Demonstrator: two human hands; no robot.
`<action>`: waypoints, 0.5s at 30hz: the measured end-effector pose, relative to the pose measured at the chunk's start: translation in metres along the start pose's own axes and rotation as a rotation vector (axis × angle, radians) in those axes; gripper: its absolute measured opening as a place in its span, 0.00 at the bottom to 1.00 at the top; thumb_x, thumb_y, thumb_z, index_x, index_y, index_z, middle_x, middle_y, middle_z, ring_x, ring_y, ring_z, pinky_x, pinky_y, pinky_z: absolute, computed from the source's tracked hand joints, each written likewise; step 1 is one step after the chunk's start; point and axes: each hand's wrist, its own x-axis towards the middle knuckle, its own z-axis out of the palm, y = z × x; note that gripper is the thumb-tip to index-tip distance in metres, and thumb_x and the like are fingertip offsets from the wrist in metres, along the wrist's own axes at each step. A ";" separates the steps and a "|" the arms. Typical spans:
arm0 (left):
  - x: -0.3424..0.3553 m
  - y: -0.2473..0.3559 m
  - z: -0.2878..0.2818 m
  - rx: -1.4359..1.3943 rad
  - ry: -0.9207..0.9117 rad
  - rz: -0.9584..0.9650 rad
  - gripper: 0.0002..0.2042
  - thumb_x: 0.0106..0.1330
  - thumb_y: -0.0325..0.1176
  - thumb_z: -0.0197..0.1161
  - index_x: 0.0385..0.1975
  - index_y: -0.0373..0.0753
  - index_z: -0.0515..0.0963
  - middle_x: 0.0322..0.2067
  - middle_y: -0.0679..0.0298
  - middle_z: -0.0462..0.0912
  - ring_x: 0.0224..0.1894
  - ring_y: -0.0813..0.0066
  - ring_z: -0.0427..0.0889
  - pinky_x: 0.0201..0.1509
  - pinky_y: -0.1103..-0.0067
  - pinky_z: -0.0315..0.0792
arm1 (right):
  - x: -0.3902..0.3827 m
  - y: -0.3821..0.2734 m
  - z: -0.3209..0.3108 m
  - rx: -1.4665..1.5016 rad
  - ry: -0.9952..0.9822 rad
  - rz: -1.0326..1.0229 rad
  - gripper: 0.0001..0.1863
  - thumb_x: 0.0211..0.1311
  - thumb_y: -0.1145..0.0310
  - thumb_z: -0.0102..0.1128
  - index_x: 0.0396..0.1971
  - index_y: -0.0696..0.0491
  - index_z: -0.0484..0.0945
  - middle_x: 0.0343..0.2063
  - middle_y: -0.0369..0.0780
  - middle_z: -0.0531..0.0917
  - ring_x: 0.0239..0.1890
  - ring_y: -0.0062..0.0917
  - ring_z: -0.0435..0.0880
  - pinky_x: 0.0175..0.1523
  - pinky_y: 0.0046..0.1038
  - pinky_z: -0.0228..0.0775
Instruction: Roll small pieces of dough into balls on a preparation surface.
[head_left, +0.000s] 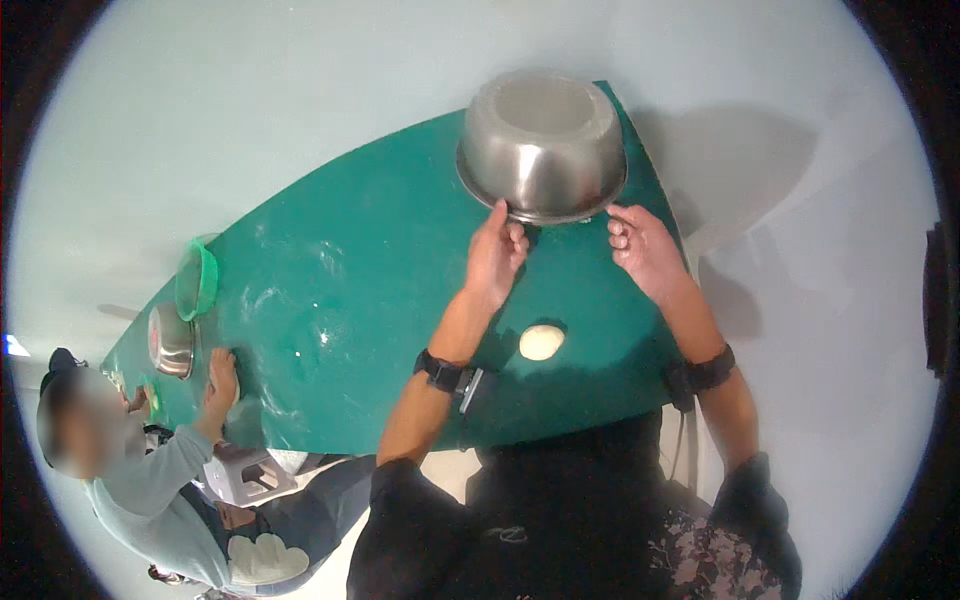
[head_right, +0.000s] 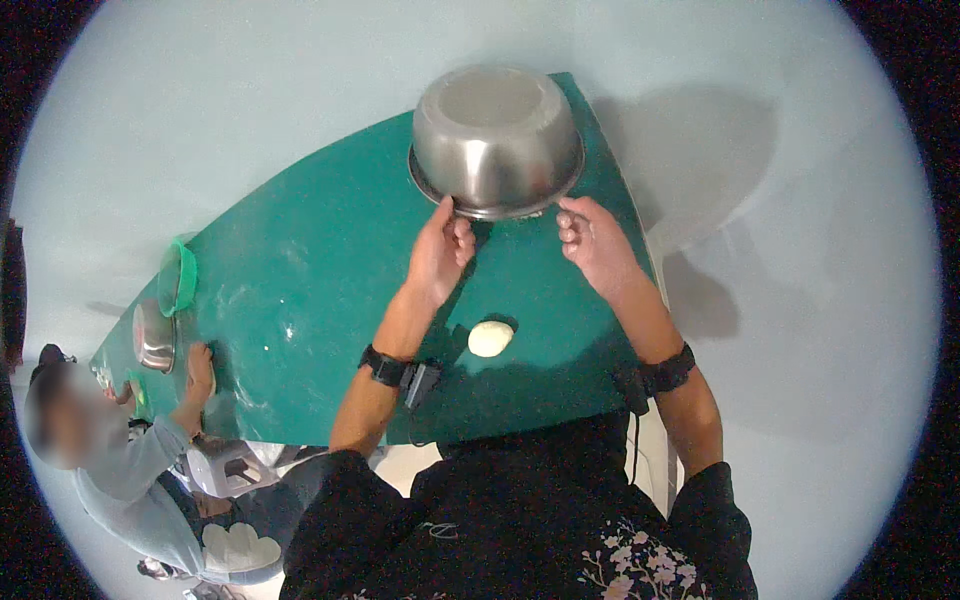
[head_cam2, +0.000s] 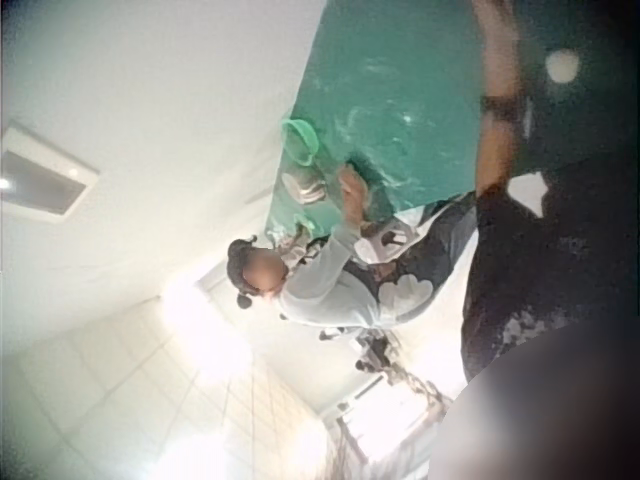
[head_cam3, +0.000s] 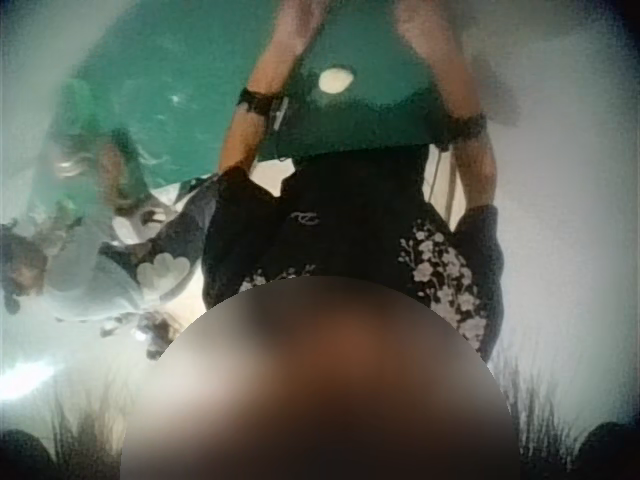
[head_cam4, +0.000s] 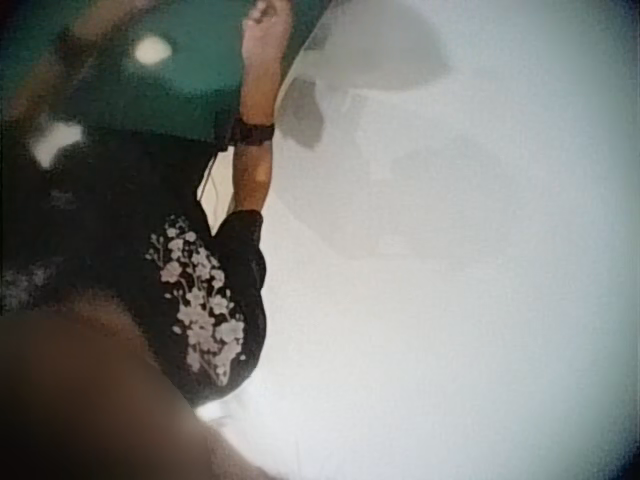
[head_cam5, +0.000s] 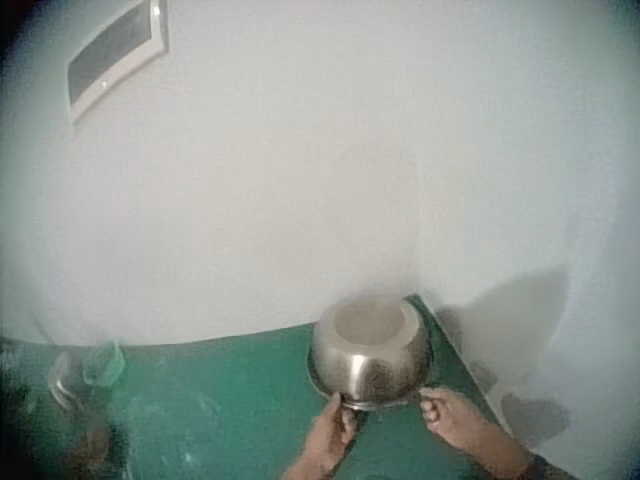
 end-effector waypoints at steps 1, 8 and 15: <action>0.002 0.003 -0.003 0.076 -0.061 0.089 0.17 0.86 0.47 0.58 0.34 0.45 0.72 0.25 0.72 0.72 0.25 0.76 0.69 0.30 0.78 0.69 | -0.005 0.000 0.009 -0.010 -0.028 -0.069 0.11 0.74 0.61 0.65 0.47 0.52 0.81 0.32 0.30 0.79 0.31 0.15 0.74 0.34 0.20 0.66; 0.004 0.056 0.064 0.031 -0.133 0.291 0.16 0.89 0.43 0.51 0.35 0.42 0.72 0.26 0.69 0.72 0.32 0.75 0.72 0.38 0.78 0.72 | 0.029 -0.005 0.019 -1.043 0.155 -0.776 0.29 0.72 0.58 0.71 0.68 0.51 0.75 0.46 0.39 0.84 0.48 0.25 0.83 0.52 0.29 0.76; 0.004 0.033 0.059 0.197 -0.090 0.267 0.21 0.89 0.48 0.52 0.35 0.40 0.78 0.27 0.65 0.80 0.34 0.72 0.78 0.45 0.74 0.72 | 0.033 0.020 0.054 -1.856 0.105 -0.734 0.44 0.60 0.43 0.79 0.69 0.52 0.73 0.62 0.56 0.79 0.63 0.53 0.82 0.63 0.50 0.79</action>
